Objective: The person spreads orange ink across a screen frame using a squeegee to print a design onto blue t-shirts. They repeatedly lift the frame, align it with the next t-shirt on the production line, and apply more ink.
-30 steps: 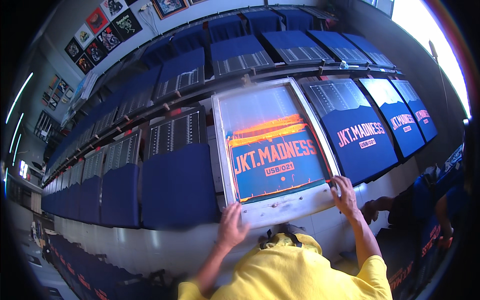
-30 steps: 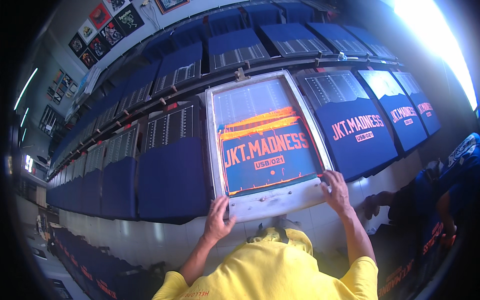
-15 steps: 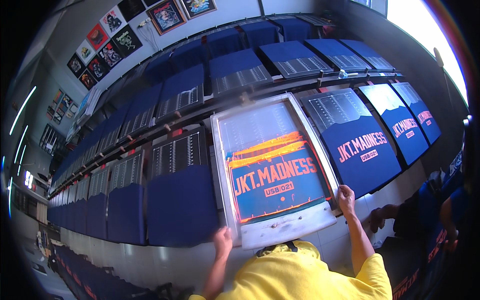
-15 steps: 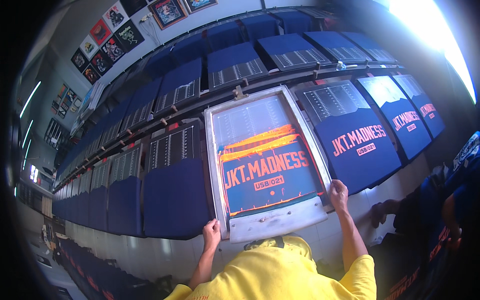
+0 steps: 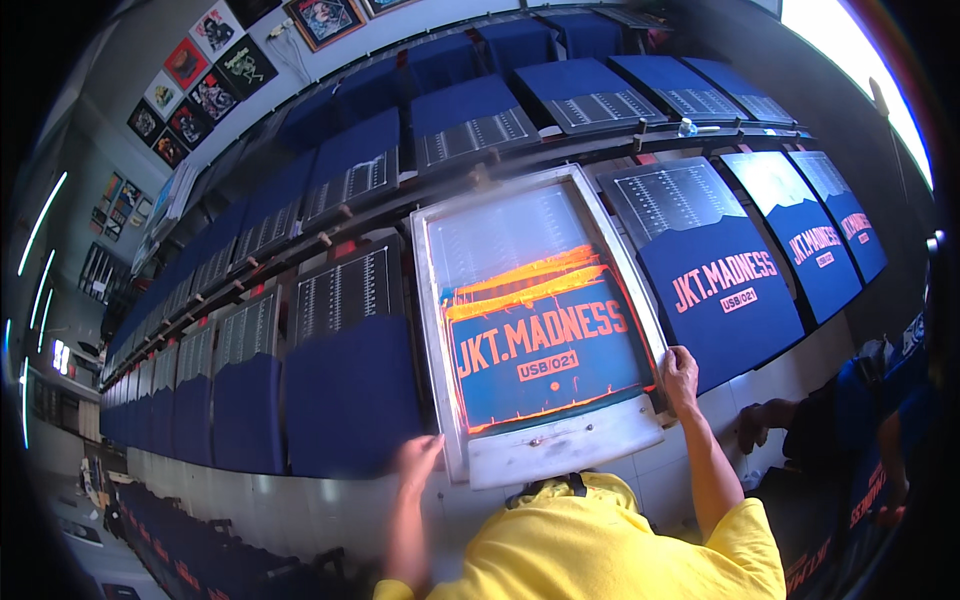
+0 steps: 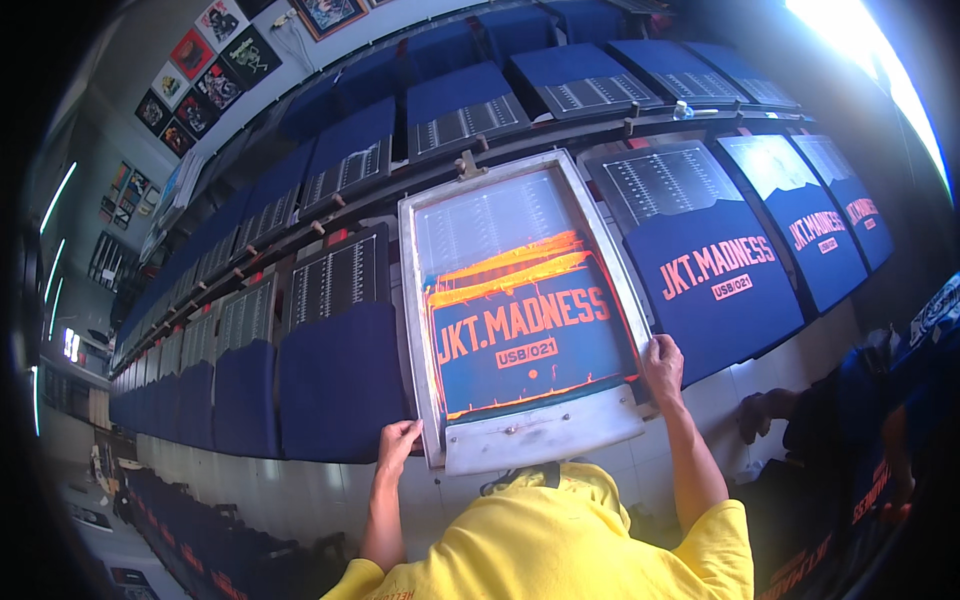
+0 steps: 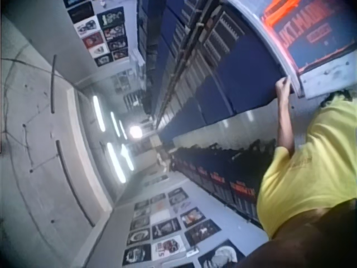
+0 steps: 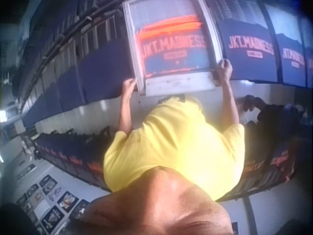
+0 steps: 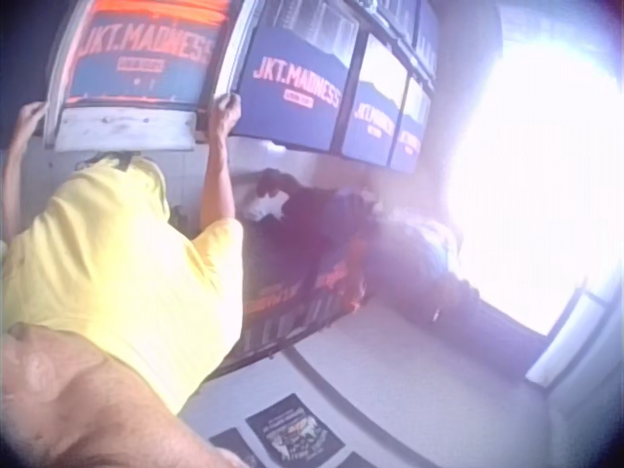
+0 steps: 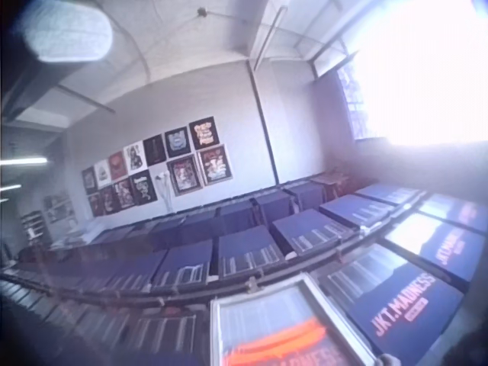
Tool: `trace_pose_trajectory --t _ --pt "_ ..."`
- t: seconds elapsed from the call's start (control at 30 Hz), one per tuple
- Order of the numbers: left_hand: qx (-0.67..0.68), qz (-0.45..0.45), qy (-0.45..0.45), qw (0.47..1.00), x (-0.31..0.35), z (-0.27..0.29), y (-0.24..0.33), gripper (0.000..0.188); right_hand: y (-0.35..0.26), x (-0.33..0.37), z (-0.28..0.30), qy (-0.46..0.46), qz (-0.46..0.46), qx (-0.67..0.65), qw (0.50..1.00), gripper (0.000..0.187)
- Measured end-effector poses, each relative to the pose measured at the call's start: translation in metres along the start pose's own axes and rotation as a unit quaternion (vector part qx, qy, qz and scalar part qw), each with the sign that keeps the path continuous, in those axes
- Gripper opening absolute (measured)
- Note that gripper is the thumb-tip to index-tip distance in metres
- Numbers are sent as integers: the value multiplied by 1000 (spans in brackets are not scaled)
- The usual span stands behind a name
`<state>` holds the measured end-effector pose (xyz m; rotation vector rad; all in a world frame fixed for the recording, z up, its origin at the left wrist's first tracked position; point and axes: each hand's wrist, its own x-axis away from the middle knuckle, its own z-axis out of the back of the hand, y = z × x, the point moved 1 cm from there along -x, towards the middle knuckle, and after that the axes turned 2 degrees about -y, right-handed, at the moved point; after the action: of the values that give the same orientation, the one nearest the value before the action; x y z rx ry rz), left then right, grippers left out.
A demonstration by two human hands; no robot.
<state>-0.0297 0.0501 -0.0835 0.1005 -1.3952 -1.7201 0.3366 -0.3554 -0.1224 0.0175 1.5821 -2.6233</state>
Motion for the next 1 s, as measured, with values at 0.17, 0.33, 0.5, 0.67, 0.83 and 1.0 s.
trace_pose_trajectory --t 0.17,0.33,0.5,0.67,0.83,1.0 --pt "47 16 -41 998 6 -3 20 27 6 -3 3 -25 -36 -41 998 25" --pt "44 32 -36 998 3 2 13 27 8 -6 3 -33 -31 -29 999 26" --pt "72 49 -58 995 2 3 13 28 10 -7 2 -40 -54 -44 997 27" --pt "67 59 -55 994 0 6 11 30 12 -8 1 -37 -50 -43 997 29" --pt "89 61 -50 993 -1 10 3 30 8 -6 -1 -51 -82 -44 994 36" --pt "144 39 14 989 14 -9 21 25 7 -10 6 -90 -105 23 990 44"
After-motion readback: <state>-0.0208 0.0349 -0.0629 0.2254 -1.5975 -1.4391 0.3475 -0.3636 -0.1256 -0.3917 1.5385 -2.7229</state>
